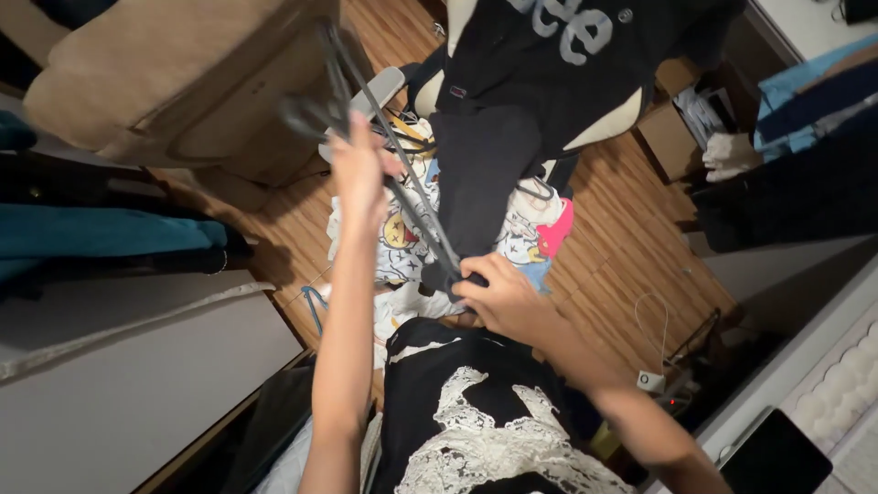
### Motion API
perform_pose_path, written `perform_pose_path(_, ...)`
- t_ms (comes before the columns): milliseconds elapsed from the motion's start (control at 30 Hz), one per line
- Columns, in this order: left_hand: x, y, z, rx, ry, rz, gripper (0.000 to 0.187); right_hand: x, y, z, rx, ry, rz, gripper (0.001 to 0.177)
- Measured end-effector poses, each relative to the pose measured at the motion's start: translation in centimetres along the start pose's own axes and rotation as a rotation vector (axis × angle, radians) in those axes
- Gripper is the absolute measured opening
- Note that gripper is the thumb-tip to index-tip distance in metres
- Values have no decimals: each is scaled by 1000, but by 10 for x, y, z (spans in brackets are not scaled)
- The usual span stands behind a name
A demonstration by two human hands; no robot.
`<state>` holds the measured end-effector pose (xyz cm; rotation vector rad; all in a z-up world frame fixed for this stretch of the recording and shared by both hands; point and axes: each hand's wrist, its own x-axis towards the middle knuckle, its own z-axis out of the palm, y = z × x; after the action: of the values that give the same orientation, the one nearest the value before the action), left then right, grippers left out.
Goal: Placing various clothing items onto hangers and hanging them on a clothes rack.
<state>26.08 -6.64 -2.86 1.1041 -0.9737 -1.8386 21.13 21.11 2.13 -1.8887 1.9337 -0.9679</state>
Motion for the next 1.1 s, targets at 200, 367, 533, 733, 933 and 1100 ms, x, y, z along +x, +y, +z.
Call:
perform_pose_path(200, 115, 40, -66, 873, 221, 844, 44, -52, 44, 7, 16, -95, 134, 17)
perform_pose_path(367, 176, 112, -99, 1378, 182, 835, 81, -58, 62, 0, 83, -10, 389, 18)
perform_pose_path(533, 254, 119, -150, 1541, 63, 743, 96, -52, 68, 10, 69, 45, 438, 20)
perform_pose_path(733, 334, 54, -212, 1641, 346, 1014, 50, -42, 72, 17, 73, 3, 451, 19)
perform_pose_path(933, 286, 97, -183, 1770, 263, 696, 56, -30, 71, 17, 68, 62, 525, 21)
perform_pose_path(1100, 277, 109, -187, 1643, 107, 920, 83, -12, 61, 7, -26, 183, 258, 20)
